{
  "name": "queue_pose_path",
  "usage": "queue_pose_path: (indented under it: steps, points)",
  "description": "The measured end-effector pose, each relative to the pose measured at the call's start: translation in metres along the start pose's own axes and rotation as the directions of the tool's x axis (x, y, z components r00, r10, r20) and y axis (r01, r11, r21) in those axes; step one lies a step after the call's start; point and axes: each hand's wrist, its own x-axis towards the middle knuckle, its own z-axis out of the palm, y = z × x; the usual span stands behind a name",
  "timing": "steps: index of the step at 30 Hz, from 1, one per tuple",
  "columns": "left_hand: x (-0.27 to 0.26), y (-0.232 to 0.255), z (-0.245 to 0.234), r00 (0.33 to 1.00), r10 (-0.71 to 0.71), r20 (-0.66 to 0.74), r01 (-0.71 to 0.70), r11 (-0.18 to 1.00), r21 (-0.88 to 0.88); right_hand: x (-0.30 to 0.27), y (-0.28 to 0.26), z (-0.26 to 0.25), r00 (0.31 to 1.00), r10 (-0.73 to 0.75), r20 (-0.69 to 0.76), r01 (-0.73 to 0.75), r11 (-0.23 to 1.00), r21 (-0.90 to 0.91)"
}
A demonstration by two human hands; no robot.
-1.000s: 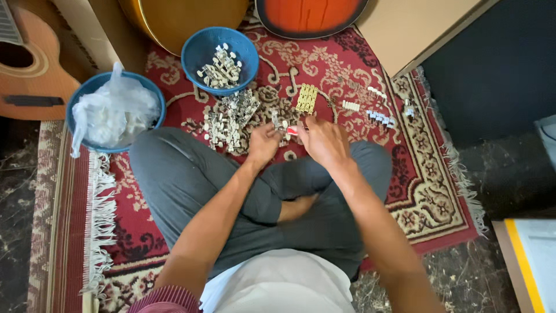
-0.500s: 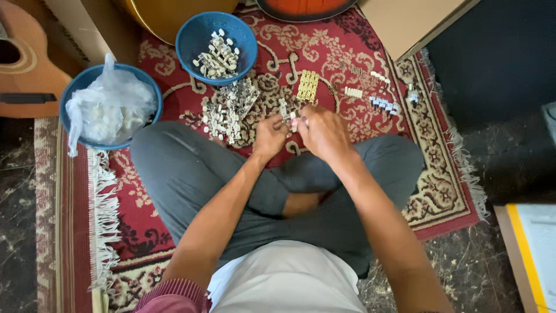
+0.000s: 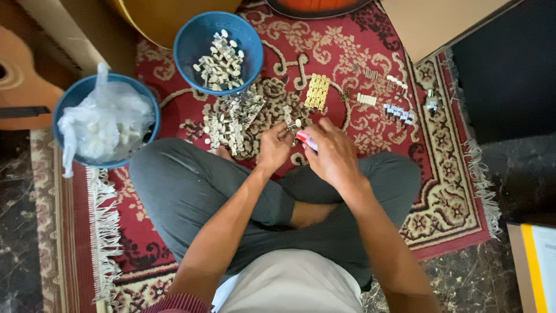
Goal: The person sits on a rug and assembles small white plastic knobs onto metal frames using a red-handled tool. They pick up frames and knobs from the floor and a blue basket, apply the tool to secure the knobs, and place the finished units aside.
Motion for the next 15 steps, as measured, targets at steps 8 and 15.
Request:
queue_pose_path:
  steps: [8, 15]
  points:
    - [-0.021, 0.08, 0.017, 0.999, 0.002, -0.048, -0.005, 0.997, -0.071, 0.004, 0.005, -0.002, 0.99, 0.124, 0.063, -0.129, 0.988, 0.083]
    - [-0.015, 0.048, 0.015, 0.998, -0.034, -0.054, 0.027, 0.991, -0.135, 0.023, 0.0, -0.018, 0.996, -0.087, -0.005, 0.087, 0.991, 0.1]
